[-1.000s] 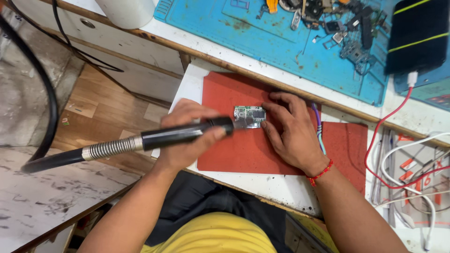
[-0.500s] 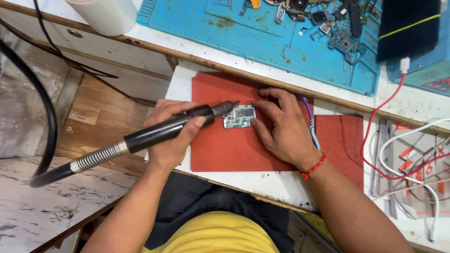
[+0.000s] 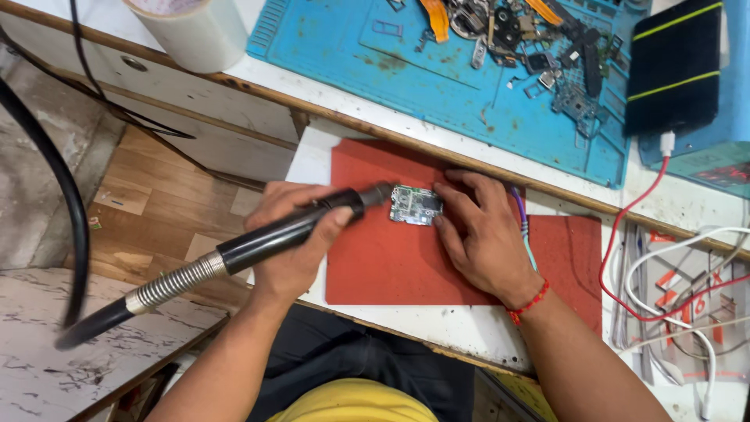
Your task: The person uses a hot air gun to heat a small circuit board placed on a red mat. They hold the board steady with their right hand while directing the hot air with their left hand. The person briefly uses a purple tool to adjust components on the board before resuming heating.
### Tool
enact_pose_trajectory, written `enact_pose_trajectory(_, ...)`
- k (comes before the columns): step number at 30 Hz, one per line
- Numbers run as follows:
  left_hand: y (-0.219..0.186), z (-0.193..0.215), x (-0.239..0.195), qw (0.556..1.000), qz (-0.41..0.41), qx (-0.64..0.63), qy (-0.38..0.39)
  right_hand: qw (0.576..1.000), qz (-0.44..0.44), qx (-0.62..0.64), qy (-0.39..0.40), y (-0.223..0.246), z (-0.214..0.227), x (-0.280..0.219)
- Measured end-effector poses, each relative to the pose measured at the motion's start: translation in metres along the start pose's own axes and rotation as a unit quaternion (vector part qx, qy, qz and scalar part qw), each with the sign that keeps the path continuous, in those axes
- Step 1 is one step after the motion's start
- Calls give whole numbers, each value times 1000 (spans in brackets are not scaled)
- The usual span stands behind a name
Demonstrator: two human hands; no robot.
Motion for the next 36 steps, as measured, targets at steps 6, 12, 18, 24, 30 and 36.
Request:
enact_pose_trajectory(6,-1,0,-1,1000,6,11,-5,1000,0,5,-4,-2,-1,-2)
enact_pose_trajectory(12,-1,-3,-6,999,20,-25,7,1000,3,15,-2,-2,-1,-2)
enact_pose_trajectory(18,-8,-7,-2,995,-51,-61,53,1000,3,7,2,-4,-1,-3)
enact_pose_trajectory(24,-6,-7,0,991,-56,-107,62,1000,-20,15,0,-5,-3,-2)
enact_pose_trajectory(30,5,-6,-6,990,-31,-120,61,1000,15,1,24,0,-2,-1)
enact_pose_trajectory(36,9,-5,-6,999,-2,-36,31,999,-18,24,13,-3,-2,-1)
Point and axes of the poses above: each hand's wrist, its own x-axis towards the middle knuckle, its own z-axis out of the back of the hand, y = z × x, the point moved 5 cm from there along x, towards the middle knuckle, and after that the axes turned 13 degrees about -z, right-handed, at the moved point
